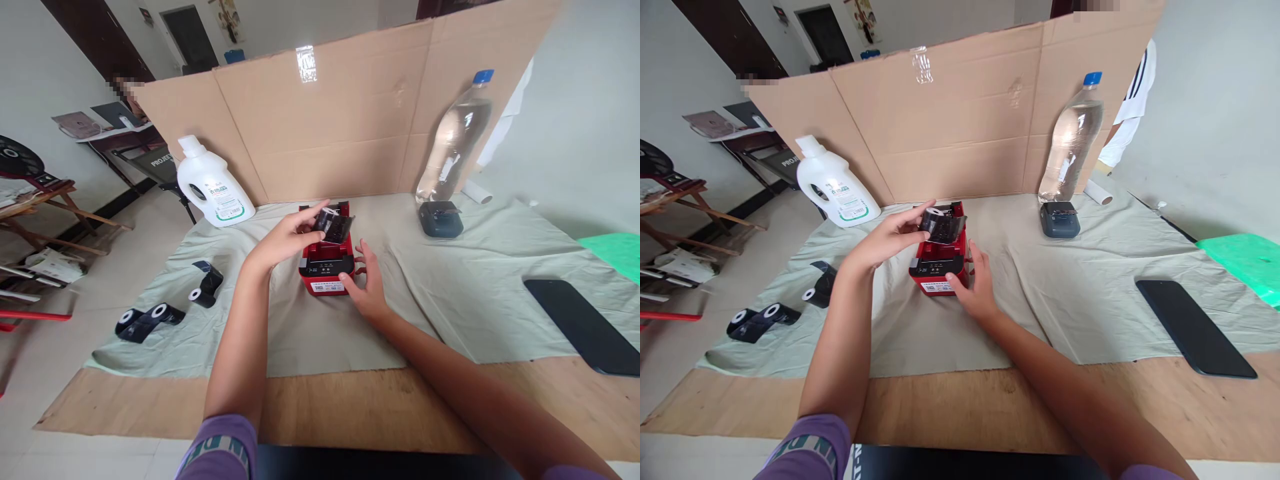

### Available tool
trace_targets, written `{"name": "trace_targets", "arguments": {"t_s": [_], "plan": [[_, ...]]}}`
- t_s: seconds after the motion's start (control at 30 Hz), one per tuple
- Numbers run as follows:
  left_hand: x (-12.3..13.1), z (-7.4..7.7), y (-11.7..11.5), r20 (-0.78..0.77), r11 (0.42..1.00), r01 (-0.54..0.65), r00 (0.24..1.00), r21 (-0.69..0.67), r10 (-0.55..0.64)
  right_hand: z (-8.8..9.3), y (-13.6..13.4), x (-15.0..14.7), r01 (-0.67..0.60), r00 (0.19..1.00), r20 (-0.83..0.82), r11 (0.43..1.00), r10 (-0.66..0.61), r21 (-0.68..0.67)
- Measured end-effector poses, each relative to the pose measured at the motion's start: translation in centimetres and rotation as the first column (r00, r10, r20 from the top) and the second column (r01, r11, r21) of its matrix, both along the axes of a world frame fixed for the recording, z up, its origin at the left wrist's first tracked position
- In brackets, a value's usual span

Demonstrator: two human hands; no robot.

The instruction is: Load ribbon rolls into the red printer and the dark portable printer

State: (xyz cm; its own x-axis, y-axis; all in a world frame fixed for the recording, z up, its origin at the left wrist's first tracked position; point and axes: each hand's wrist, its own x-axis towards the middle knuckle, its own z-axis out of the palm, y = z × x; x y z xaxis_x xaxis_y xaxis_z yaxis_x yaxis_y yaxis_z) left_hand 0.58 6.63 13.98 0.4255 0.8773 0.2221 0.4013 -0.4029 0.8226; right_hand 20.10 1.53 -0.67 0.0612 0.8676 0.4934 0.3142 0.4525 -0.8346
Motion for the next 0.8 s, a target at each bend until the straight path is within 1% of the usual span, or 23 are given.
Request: {"name": "trace_targets", "arguments": {"t_s": [0.07, 0.13, 0.2, 0.27, 0.37, 0.47, 0.53, 0.63, 0.7, 0.8], "plan": [[-0.5, 0.7, -0.3, 0.064, 0.999, -0.022, 0.998, -0.036, 0.024, 0.6, 0.1, 0.2, 0.009, 0.998, -0.057, 1.0, -0.009, 0.003], [-0.6, 0.9, -0.3, 0.062, 0.994, -0.032, 0.997, -0.108, 0.039, 1.5, 0.4, 0.3, -0.004, 0.993, -0.114, 1.0, 0.004, 0.004], [-0.5, 0.7, -0.2, 0.039, 0.982, -0.023, 0.999, -0.187, 0.03, 2.9, 0.6, 0.4, -0.038, 0.987, -0.153, 0.999, 0.038, 0.005], [-0.3, 0.2, 0.2, 0.033, 0.973, -0.015, 0.999, -0.228, 0.023, 4.6, 0.7, 0.4, -0.057, 0.985, -0.167, 0.998, 0.053, -0.016], [-0.3, -0.1, 0.8, 0.053, 0.979, -0.041, 0.997, -0.201, 0.052, 7.0, 0.3, 0.2, -0.101, 0.971, -0.229, 0.989, 0.074, -0.107], [-0.9, 0.0, 1.0, 0.078, 0.988, -0.074, 0.993, -0.138, 0.086, 8.9, -0.7, -0.1, -0.234, 0.924, -0.347, 0.955, 0.159, -0.183], [-1.3, 0.1, 1.0, 0.046, 0.993, -0.048, 0.998, -0.112, 0.053, 9.5, -1.7, -0.6, -0.298, 0.899, -0.391, 0.93, 0.197, -0.215], [-1.3, -0.5, 1.3, -0.131, 0.994, -0.004, 0.991, -0.109, -0.01, 9.3, -3.6, -1.9, -0.36, 0.892, -0.383, 0.89, 0.24, -0.279], [-0.9, -1.5, 1.8, -0.279, 0.996, -0.039, 0.96, -0.075, 0.016, 8.4, -5.2, -3.1, -0.415, 0.89, -0.339, 0.851, 0.306, -0.322], [0.2, -3.4, 2.6, -0.444, 0.994, -0.104, 0.89, 0.011, 0.098, 6.3, -7.7, -4.7, -0.498, 0.867, -0.198, 0.779, 0.458, -0.38]]}}
